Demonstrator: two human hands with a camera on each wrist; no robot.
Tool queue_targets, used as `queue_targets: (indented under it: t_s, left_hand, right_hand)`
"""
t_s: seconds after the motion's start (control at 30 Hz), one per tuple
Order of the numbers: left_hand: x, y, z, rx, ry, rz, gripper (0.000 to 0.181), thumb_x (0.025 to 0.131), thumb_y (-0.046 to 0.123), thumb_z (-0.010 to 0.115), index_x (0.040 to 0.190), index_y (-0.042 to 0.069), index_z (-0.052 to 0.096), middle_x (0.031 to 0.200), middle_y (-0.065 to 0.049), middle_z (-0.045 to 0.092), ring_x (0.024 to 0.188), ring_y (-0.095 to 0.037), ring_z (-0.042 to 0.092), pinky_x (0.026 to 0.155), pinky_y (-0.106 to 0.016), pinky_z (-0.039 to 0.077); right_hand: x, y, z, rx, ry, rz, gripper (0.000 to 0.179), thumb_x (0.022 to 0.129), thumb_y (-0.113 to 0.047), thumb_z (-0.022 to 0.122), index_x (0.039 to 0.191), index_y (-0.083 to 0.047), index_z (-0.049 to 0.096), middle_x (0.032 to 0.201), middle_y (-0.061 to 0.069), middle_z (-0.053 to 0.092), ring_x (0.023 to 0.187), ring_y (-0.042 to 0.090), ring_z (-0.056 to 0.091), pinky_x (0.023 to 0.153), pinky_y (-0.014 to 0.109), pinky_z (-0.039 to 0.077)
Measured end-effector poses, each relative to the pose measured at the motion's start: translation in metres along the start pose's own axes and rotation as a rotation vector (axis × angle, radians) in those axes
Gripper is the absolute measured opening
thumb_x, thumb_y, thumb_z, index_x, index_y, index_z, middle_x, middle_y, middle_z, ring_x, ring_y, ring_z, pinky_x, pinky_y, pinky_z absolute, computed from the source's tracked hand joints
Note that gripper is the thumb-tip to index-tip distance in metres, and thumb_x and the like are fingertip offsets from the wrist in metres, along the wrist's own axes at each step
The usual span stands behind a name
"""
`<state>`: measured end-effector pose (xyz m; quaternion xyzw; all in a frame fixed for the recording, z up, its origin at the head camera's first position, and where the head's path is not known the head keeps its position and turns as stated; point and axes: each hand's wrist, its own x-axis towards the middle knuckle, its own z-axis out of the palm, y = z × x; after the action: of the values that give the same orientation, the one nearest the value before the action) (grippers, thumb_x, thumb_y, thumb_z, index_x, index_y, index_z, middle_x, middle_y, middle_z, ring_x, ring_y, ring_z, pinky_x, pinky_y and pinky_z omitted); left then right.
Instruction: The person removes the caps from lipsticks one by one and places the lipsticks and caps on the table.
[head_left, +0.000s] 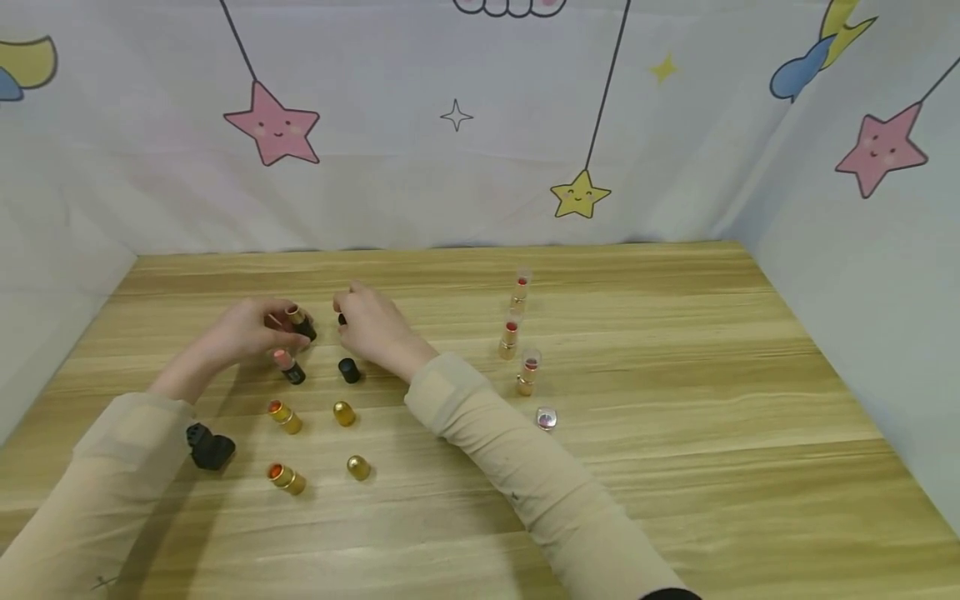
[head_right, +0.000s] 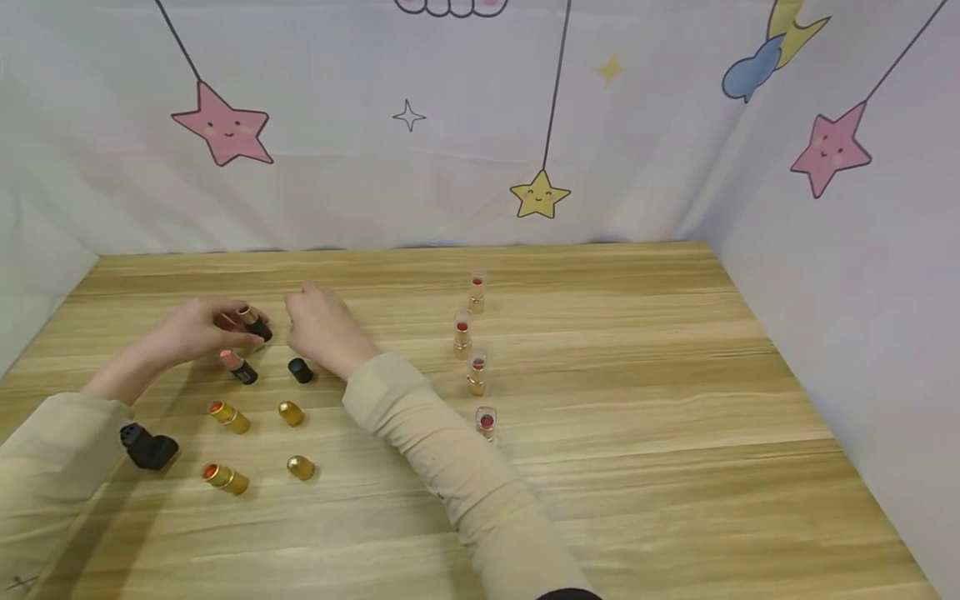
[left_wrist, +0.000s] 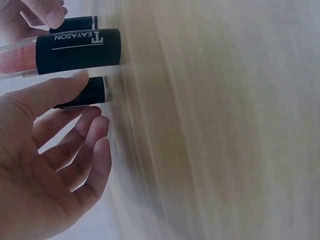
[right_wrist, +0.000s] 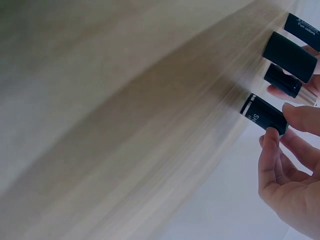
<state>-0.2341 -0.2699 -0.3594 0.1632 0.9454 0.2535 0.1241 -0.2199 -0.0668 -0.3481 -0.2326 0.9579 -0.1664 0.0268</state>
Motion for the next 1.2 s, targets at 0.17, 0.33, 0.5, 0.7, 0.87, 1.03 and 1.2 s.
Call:
queue_targets:
  t_s: [0.17,0.33,0.5,0.7,0.87,1.03,1.2]
  left_hand:
    - [-0.004,-0.002,-0.003,-0.045,-0.014,-0.008,0.046,0.09,0.017,0.064,0.128,-0.007,0.052,0.109,-0.027,0.063,0.103,-0.045,0.06,0.074,-0.039,0.052]
    - [-0.011,-0.002,-0.007,-0.066,-0.024,-0.049,0.047,0.092,0.004,0.052,0.136,-0.008,0.043,0.121,-0.034,0.055,0.109,-0.051,0.055,0.07,-0.033,0.05]
    - [-0.02,0.007,-0.012,-0.063,0.092,-0.128,0.049,0.089,0.0,0.043,0.137,-0.006,0.042,0.126,-0.034,0.049,0.112,-0.052,0.05,0.068,-0.034,0.048]
    - [-0.037,0.025,-0.013,-0.058,0.438,-0.131,0.055,0.082,-0.005,0.035,0.135,-0.005,0.047,0.123,-0.031,0.05,0.103,-0.045,0.052,0.073,-0.048,0.045]
    - [-0.048,0.043,-0.015,-0.053,0.567,-0.131,0.052,0.084,-0.002,0.038,0.136,-0.001,0.049,0.124,-0.027,0.049,0.108,-0.043,0.05,0.085,-0.056,0.043]
    - [-0.054,0.062,-0.015,-0.032,0.589,-0.126,0.053,0.085,0.001,0.043,0.137,0.002,0.048,0.13,-0.025,0.048,0.114,-0.042,0.048,0.083,-0.054,0.041]
    - [-0.059,0.082,-0.015,-0.012,0.607,-0.1,0.053,0.085,0.002,0.045,0.138,0.005,0.049,0.134,-0.024,0.047,0.117,-0.042,0.047,0.08,-0.051,0.039]
  right_hand:
    - [-0.002,-0.005,-0.006,0.015,0.025,0.023,0.03,0.093,-0.019,0.06,0.122,-0.012,0.063,0.116,0.0,0.06,0.101,0.013,0.059,0.085,0.024,0.05]
    - [-0.005,-0.018,-0.022,-0.016,0.048,0.03,0.031,0.093,-0.023,0.06,0.124,-0.017,0.062,0.117,-0.002,0.06,0.102,0.012,0.057,0.086,0.024,0.049]
    - [-0.015,-0.032,-0.046,-0.076,0.107,0.006,0.029,0.094,-0.028,0.059,0.122,-0.021,0.063,0.115,-0.005,0.06,0.099,0.01,0.057,0.081,0.024,0.048]
    - [-0.036,-0.045,-0.077,-0.14,0.169,-0.018,0.029,0.094,-0.034,0.057,0.121,-0.027,0.062,0.112,-0.009,0.061,0.096,0.009,0.056,0.082,0.026,0.042]
    - [-0.052,-0.049,-0.098,-0.161,0.161,-0.035,0.03,0.095,-0.038,0.055,0.123,-0.028,0.06,0.118,-0.01,0.06,0.101,0.009,0.054,0.084,0.026,0.04]
    - [-0.065,-0.048,-0.112,-0.201,0.143,-0.038,0.035,0.095,-0.045,0.055,0.125,-0.029,0.058,0.122,-0.011,0.059,0.108,0.01,0.053,0.089,0.029,0.04]
    - [-0.079,-0.04,-0.123,-0.232,0.148,-0.055,0.035,0.095,-0.046,0.054,0.124,-0.027,0.059,0.124,-0.01,0.059,0.11,0.012,0.052,0.091,0.033,0.04]
